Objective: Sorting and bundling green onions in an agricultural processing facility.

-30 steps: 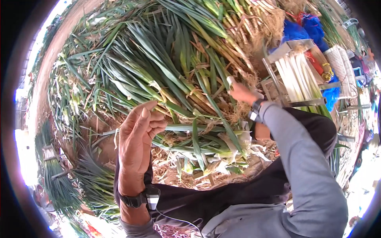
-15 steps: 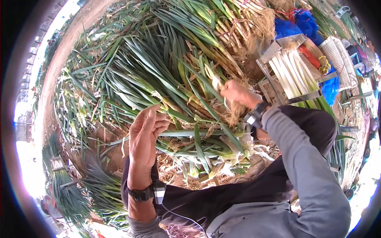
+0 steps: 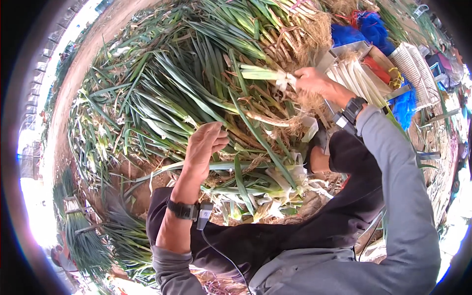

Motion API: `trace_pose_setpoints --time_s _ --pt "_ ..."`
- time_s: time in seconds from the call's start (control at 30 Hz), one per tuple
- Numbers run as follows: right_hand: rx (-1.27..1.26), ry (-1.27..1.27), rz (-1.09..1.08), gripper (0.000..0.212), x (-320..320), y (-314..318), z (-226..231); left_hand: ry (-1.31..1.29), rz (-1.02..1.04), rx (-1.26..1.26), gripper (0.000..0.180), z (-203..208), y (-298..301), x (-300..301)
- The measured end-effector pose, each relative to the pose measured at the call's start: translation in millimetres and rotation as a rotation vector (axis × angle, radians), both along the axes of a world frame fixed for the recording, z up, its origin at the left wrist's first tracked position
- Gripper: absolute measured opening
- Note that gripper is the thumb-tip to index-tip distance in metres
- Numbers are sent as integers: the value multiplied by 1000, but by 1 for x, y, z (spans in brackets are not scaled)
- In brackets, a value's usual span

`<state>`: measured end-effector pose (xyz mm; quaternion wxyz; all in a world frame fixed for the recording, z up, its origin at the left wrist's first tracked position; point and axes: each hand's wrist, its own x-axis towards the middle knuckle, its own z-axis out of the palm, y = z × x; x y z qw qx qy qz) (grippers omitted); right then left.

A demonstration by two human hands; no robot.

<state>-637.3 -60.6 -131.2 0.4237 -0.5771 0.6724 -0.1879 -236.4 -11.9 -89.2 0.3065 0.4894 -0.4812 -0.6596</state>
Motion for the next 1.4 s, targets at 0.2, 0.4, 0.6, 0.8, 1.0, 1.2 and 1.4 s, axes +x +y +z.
trace_pose_setpoints --time_s 0.2,0.4,0.6,0.8,1.0,1.2,1.4 --pt "22 -406 -55 45 48 38 -4 -122 50 261 39 -51 -37 -46" --pt "60 -319 17 64 94 74 -46 393 107 475 39 -141 -31 -138" --pt "35 -634 -167 55 73 93 -117 331 285 465 19 -183 -21 -139" --pt "131 491 501 42 12 153 -176 292 199 406 22 -103 -38 -128" --pt "75 -403 -216 56 101 69 -71 198 66 329 25 -29 -10 -91" --pt "-31 -1143 -441 43 190 35 -2 201 -126 333 30 29 63 -46" --pt "-536 -575 11 43 237 72 109 216 -117 23 50 87 104 17"
